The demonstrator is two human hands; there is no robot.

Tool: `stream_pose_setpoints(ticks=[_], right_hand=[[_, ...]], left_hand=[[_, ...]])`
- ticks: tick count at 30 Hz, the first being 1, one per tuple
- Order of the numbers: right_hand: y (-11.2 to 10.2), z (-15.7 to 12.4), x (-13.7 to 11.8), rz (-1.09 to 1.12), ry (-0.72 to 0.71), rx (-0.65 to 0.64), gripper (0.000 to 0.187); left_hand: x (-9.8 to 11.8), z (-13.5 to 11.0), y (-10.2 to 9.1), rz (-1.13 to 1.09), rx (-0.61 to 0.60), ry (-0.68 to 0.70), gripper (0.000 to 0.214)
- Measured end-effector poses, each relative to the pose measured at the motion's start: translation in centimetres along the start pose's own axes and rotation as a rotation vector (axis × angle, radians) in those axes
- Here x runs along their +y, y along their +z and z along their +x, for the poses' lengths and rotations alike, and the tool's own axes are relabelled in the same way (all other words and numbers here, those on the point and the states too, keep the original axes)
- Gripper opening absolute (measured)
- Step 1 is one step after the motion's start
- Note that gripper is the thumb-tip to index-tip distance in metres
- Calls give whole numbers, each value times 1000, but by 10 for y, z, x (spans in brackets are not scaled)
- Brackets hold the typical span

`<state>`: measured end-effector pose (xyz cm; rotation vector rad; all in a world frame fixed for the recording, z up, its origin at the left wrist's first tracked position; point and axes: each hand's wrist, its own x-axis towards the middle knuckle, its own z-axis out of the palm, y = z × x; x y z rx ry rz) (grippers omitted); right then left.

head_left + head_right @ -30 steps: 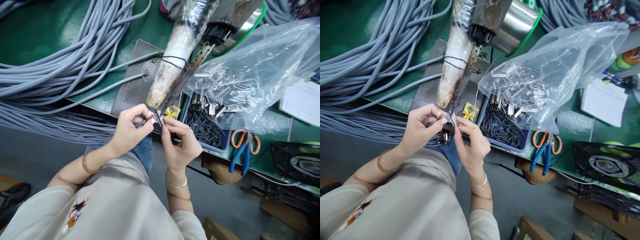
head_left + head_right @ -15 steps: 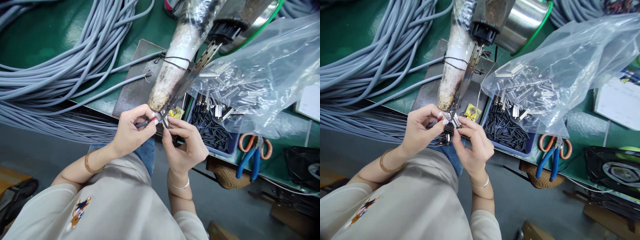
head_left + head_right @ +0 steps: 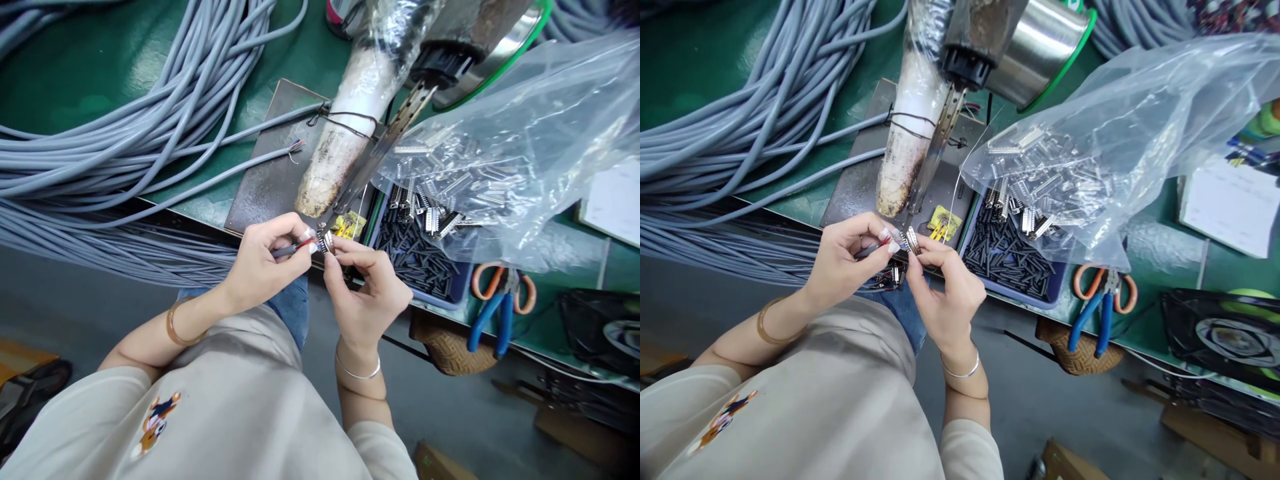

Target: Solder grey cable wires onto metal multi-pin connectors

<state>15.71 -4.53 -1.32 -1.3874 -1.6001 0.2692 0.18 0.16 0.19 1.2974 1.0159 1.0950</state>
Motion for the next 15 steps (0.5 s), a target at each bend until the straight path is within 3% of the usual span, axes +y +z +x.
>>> stream_pose_setpoints(ticks=[11, 15], right_hand=[[-2, 10, -2, -32, -69, -28, 12], [-2, 14, -3, -33, -70, -35, 13]], left_hand=[[-1, 3, 1, 37, -5, 17, 13], [-1, 3, 2, 56, 19, 86, 13]])
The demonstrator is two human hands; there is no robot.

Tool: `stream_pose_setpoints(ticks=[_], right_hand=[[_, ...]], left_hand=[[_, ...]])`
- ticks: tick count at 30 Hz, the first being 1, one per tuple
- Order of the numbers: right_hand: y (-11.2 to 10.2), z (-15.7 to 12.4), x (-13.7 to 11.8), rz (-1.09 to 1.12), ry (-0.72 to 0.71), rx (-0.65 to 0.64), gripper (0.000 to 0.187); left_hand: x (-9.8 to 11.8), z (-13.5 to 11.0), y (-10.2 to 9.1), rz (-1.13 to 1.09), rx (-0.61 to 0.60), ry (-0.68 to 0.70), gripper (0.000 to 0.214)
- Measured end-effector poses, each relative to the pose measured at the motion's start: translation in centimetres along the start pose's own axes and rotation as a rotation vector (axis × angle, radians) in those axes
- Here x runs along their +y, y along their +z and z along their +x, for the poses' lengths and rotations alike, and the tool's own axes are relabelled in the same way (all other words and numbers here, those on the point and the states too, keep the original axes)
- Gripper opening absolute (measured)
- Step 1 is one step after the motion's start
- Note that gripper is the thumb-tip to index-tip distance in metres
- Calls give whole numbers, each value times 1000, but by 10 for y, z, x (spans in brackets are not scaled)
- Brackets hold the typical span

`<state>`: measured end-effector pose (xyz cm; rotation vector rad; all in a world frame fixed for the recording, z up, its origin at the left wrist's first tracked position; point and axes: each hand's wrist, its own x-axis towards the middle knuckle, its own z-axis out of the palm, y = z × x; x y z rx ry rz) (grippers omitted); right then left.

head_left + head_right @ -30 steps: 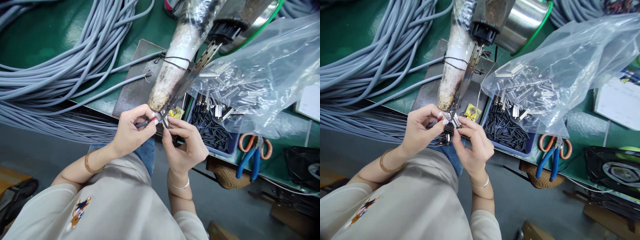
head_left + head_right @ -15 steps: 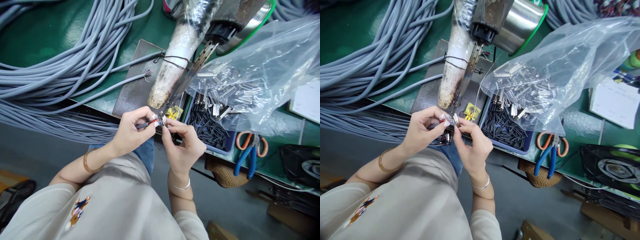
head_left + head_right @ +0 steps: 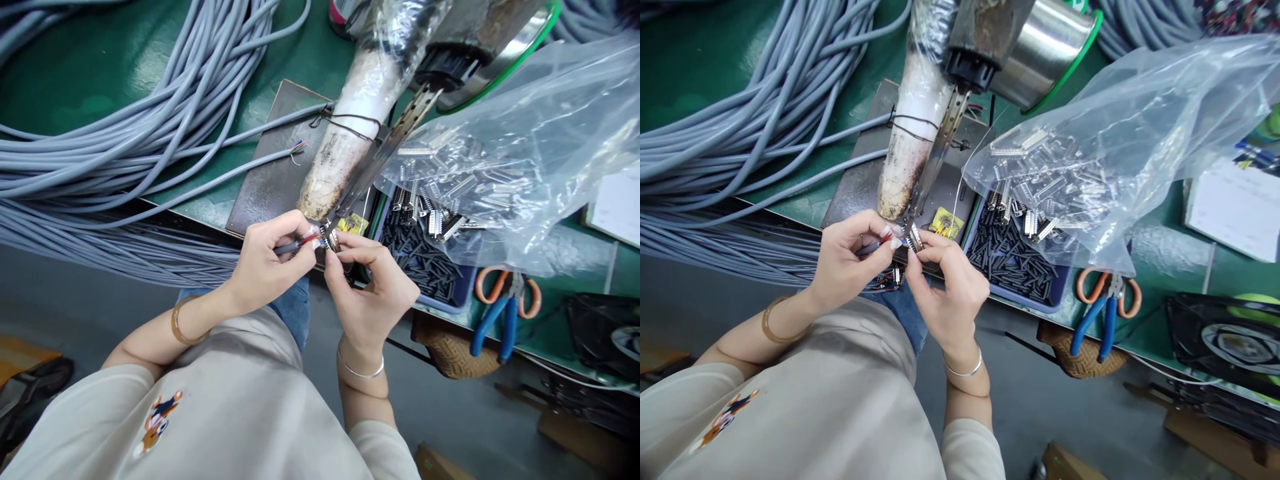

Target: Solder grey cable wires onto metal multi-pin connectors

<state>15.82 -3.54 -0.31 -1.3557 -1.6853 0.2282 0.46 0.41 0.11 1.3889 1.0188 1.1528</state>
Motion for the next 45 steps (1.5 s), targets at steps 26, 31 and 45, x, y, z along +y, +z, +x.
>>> stream_pose_setpoints(ticks=[26, 31, 45], right_hand=[[-2, -6, -4, -115, -80, -11, 17], [1, 0, -4, -71, -12, -33, 15], [-5, 3, -5, -102, -101, -44, 20]], left_hand=[[-2, -8, 1, -47, 9, -146, 12], [1, -3, 3, -70, 67, -149, 16], [8, -2, 2, -27, 33, -169, 12]])
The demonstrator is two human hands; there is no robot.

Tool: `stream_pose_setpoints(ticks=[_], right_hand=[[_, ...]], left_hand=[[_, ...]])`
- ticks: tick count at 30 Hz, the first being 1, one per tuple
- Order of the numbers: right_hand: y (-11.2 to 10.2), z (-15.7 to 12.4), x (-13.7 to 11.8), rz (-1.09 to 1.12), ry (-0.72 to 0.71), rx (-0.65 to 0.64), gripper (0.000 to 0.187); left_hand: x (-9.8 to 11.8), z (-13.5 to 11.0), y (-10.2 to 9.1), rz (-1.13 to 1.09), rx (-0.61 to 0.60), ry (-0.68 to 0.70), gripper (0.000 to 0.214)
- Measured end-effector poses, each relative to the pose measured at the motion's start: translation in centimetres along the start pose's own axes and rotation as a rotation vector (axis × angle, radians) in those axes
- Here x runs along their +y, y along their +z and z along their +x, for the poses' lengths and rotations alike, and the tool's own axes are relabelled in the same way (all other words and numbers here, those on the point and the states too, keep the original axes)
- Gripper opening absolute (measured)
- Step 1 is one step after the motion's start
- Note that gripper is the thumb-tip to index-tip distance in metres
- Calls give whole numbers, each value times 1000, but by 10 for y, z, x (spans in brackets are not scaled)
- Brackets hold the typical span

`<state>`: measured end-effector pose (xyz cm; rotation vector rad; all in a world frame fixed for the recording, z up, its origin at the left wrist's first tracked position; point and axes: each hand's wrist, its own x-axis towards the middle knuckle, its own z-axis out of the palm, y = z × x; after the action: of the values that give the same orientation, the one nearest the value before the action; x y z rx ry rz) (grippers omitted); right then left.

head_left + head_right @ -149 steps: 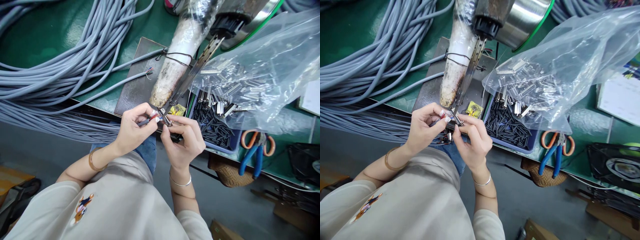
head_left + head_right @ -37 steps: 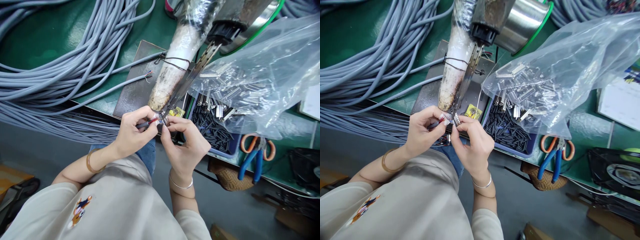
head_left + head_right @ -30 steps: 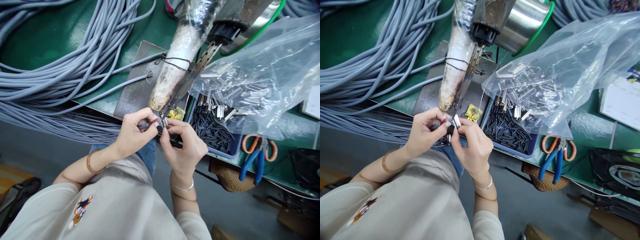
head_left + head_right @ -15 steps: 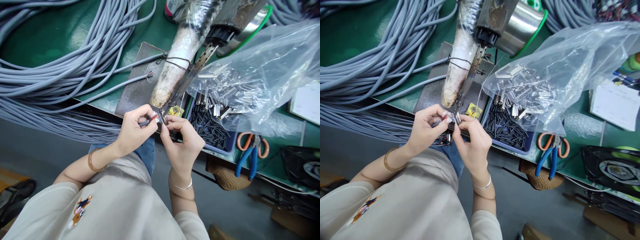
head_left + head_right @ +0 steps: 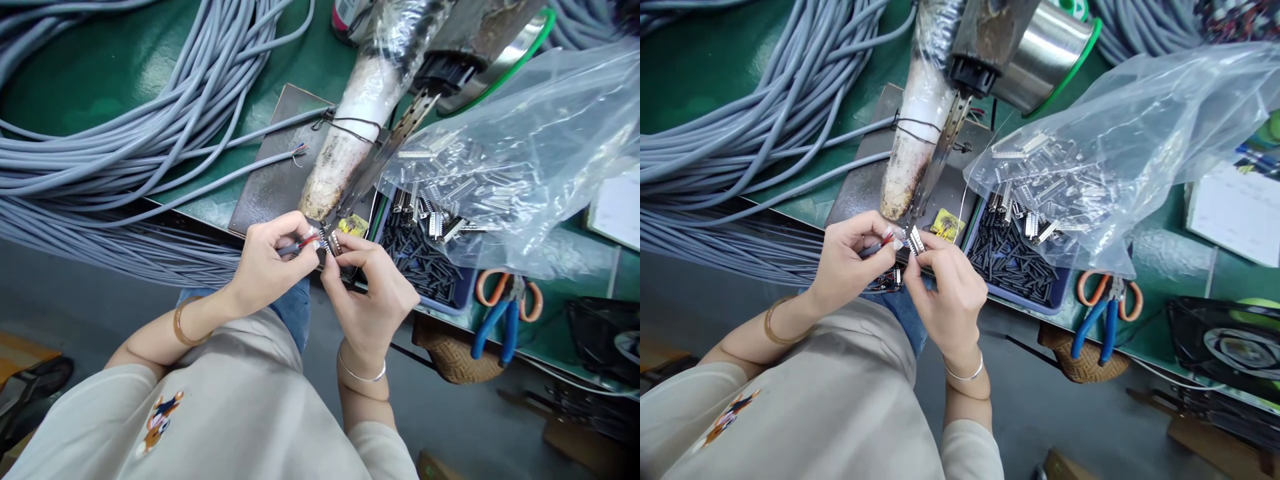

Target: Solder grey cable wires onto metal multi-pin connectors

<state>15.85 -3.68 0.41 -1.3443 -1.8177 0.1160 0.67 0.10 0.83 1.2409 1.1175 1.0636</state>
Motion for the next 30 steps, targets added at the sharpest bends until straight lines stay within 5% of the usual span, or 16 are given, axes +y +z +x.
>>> stream_pose_setpoints(ticks=[30], right_hand=[[-3, -6, -2, -83, -76, -55, 21]], left_hand=[[-7, -4, -4, 75, -63, 4, 13]])
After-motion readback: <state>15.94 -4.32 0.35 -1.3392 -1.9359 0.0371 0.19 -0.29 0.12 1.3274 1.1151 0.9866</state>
